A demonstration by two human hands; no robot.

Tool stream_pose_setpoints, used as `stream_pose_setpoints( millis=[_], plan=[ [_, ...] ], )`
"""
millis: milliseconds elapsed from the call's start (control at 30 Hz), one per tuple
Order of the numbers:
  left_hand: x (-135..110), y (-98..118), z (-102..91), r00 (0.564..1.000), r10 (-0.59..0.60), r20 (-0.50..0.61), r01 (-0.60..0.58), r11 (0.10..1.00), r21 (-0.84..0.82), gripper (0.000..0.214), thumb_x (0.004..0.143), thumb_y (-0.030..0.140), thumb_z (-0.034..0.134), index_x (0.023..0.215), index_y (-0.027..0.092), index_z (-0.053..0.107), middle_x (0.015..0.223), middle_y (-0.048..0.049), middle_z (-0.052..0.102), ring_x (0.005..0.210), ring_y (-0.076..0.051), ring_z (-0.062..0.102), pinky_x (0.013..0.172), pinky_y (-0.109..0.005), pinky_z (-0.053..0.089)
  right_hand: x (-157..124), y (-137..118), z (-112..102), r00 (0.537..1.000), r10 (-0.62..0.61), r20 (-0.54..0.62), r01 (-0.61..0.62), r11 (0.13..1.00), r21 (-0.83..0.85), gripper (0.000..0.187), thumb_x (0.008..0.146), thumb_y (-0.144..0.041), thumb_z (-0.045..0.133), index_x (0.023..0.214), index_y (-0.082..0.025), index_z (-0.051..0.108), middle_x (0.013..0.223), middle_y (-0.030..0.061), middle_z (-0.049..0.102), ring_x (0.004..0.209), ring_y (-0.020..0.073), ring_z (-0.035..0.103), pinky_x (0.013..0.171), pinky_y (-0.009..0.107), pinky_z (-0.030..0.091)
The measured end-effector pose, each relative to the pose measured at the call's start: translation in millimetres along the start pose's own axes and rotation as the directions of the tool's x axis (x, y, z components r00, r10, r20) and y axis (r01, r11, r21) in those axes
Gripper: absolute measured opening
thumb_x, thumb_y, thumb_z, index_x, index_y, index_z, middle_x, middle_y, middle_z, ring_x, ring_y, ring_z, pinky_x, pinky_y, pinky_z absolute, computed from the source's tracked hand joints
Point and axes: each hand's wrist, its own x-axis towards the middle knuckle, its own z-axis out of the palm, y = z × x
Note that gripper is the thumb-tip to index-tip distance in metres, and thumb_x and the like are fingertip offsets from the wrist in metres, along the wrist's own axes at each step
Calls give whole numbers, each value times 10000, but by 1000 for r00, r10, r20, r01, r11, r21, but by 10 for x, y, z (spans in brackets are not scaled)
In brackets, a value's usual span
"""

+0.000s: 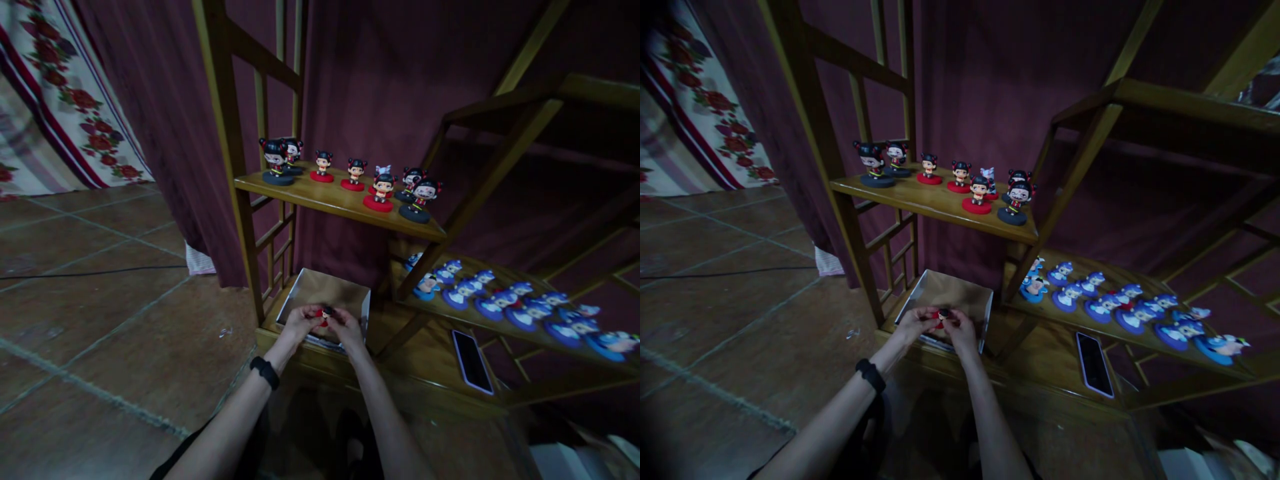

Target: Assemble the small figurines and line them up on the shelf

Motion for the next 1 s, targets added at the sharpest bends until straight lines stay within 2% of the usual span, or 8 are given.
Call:
stream_pose_setpoints(
  millis=[167, 300, 433, 533, 700, 1000],
  plan=[
    [63, -86, -8, 997, 62, -42, -63, 998, -8, 412, 444, 196, 789, 810, 91, 633, 587, -2, 624, 502, -105, 555, 524, -229, 436, -25, -5, -3, 1000, -26, 14, 26, 999, -34, 290, 617, -326, 647, 873, -191, 629, 740, 7, 646, 659, 144, 575, 609, 274, 471],
    [62, -84, -9, 996, 89, -6, -89, 996, -14, 445, 442, 218, 790, 836, 80, 636, 603, -20, 641, 516, -112, 560, 538, -236, 433, -15, 7, -16, 999, -49, 24, 50, 998, -34, 303, 604, -325, 656, 874, -189, 632, 747, 10, 653, 672, 147, 584, 627, 276, 471],
    [15, -32, 18, 997, 69, 23, -69, 998, 15, 414, 460, 246, 782, 820, 86, 655, 583, -19, 638, 503, -100, 546, 514, -215, 412, -9, 4, -14, 997, -73, 2, 73, 997, -38, 308, 584, -331, 666, 858, -195, 638, 765, 10, 666, 699, 158, 593, 638, 280, 471],
    [-35, 17, 37, 1000, 25, -6, -25, 1000, 0, 371, 464, 246, 780, 788, 111, 658, 601, -11, 638, 528, -100, 561, 533, -212, 427, -25, -22, -9, 996, -88, -17, 87, 995, -48, 290, 590, -335, 657, 845, -199, 640, 769, 6, 670, 706, 161, 595, 635, 278, 470],
    [-89, 60, 33, 999, -40, -28, 39, 999, -32, 386, 460, 222, 783, 811, 136, 650, 630, -1, 632, 603, -120, 597, 585, -223, 460, -55, -64, -10, 997, -71, -26, 68, 995, -77, 228, 614, -361, 632, 775, -200, 646, 699, 2, 661, 646, 159, 587, 542, 249, 454],
    [-63, 41, 42, 1000, -24, -3, 25, 1000, 18, 397, 463, 226, 771, 826, 118, 654, 693, -44, 669, 627, -147, 613, 564, -227, 460, -85, -72, 32, 997, -43, -66, 42, 999, -26, 337, 582, -431, 645, 817, -189, 639, 730, 9, 653, 565, 134, 555, 422, 212, 419]
  ],
)
